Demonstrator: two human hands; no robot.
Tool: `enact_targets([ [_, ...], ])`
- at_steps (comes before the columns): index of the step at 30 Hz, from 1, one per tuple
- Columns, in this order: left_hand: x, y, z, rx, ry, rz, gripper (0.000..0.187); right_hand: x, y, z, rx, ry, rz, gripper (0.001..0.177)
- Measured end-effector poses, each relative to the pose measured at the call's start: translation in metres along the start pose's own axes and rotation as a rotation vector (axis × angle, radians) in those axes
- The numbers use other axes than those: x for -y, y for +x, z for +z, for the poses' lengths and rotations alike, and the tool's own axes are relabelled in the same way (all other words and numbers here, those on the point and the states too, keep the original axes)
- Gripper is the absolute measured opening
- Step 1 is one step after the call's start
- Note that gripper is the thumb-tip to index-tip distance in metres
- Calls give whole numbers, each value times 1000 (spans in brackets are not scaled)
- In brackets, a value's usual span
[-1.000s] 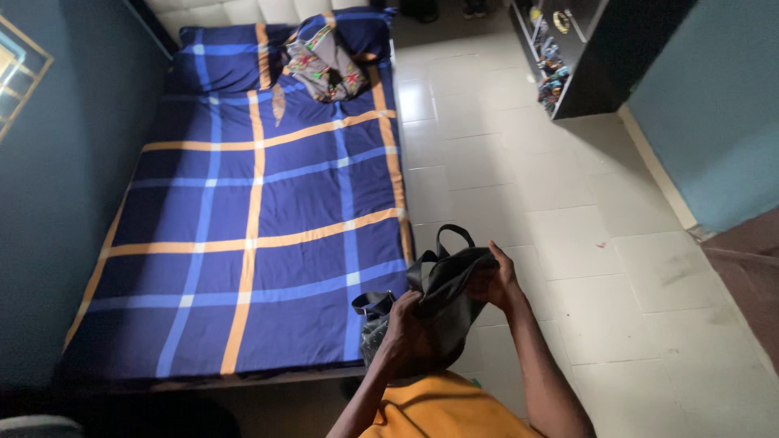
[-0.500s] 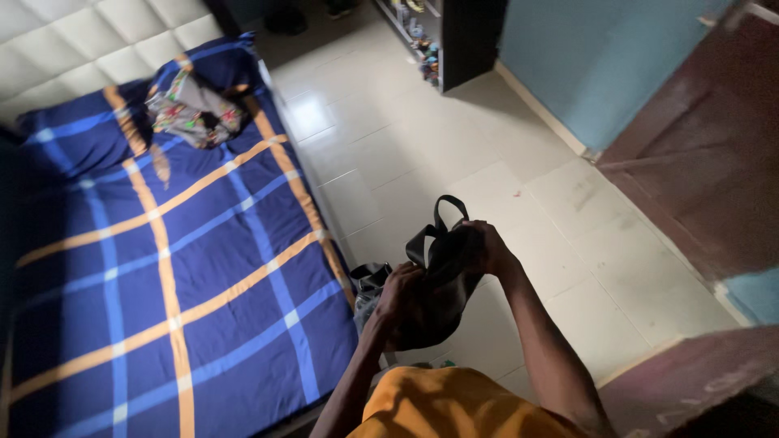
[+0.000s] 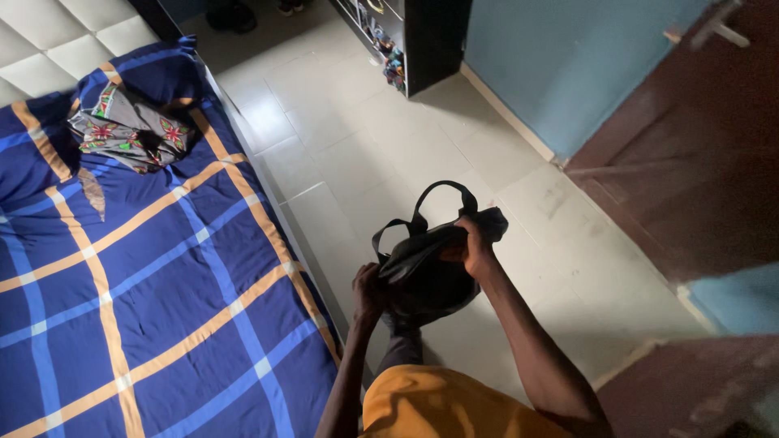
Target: The person places a laptop, headphones, a cable, and a container into a backpack before folding a piece of cloth on the bed.
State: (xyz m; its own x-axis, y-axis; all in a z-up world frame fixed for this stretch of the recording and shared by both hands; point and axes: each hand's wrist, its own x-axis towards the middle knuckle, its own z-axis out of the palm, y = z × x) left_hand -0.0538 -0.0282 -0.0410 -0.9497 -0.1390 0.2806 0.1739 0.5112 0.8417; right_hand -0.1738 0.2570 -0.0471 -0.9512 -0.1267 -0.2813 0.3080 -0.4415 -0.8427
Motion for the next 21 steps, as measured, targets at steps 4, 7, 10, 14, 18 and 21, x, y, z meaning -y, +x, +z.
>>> enact_targets([
  [4,4,47,-4,11,13,-102,53,-3,56,18,115,-737,-712,29],
  [7,-5,105,-20,30,-88,-128,73,19,107,48,113,-296,-544,31],
  [10,-10,158,-39,21,-142,-159,78,44,144,80,-73,-42,-202,38],
  [14,-16,257,-47,50,-180,-99,62,83,192,131,-312,38,125,53],
  [18,-26,335,-34,86,-140,-108,71,89,256,160,-239,45,128,47],
  [21,-26,380,-43,167,-279,-280,95,73,317,156,-21,121,-17,38],
])
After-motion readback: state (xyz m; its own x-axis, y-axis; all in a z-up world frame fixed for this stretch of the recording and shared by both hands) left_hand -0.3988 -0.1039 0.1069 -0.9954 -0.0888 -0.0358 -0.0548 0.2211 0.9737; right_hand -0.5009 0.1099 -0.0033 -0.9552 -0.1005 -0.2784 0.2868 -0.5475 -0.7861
